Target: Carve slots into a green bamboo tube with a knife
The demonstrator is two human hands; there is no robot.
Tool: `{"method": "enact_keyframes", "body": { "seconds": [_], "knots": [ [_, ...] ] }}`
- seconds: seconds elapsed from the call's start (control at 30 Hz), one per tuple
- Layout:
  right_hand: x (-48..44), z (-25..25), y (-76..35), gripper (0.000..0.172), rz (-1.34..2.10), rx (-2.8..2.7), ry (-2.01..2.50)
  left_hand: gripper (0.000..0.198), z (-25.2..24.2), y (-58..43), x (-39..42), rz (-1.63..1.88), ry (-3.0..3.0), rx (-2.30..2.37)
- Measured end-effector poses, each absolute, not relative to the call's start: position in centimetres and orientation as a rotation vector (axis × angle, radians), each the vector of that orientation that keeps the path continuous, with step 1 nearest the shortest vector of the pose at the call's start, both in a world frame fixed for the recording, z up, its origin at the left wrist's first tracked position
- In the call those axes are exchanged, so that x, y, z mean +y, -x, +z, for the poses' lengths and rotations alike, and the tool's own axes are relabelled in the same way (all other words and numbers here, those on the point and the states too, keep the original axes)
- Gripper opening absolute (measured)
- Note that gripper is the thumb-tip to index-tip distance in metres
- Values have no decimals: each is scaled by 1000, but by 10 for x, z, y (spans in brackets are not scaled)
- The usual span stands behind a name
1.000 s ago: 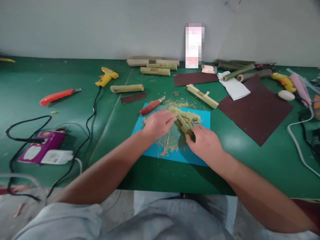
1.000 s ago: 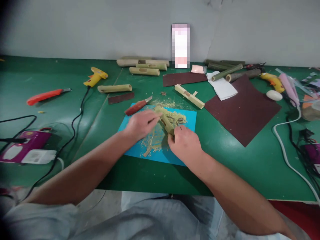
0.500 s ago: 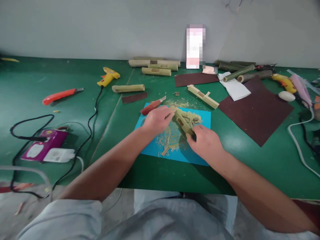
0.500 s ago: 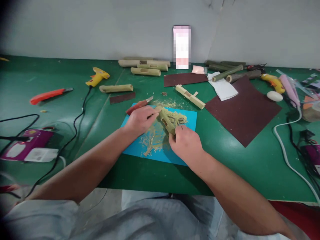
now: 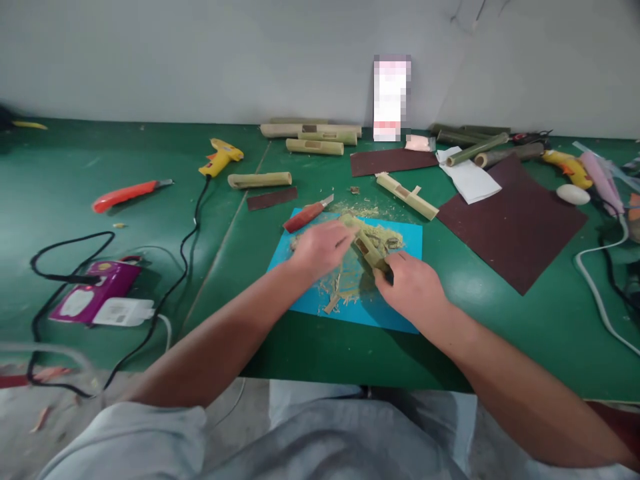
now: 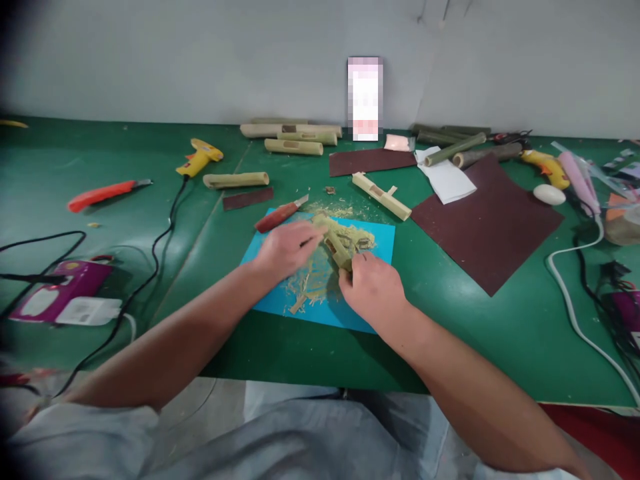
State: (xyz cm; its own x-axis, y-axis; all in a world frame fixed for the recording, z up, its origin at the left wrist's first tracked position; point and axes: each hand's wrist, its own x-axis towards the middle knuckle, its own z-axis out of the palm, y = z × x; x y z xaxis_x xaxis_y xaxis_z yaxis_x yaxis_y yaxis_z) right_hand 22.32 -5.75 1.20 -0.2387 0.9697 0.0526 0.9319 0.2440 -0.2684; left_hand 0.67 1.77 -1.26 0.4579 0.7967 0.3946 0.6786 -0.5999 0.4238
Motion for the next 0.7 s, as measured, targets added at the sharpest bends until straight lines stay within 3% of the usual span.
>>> {"method": "enact_keyframes", "body": {
  "seconds": [0.53,0.7],
  "knots": [
    [-58,11,-223,28,216,-2317,1815,32,-14,-10,13,741,-2495,1251],
    [-58,9,-224,26,203,-2294,1787,30,-14,-6,21,877,-2466,1346]
  ]
}}
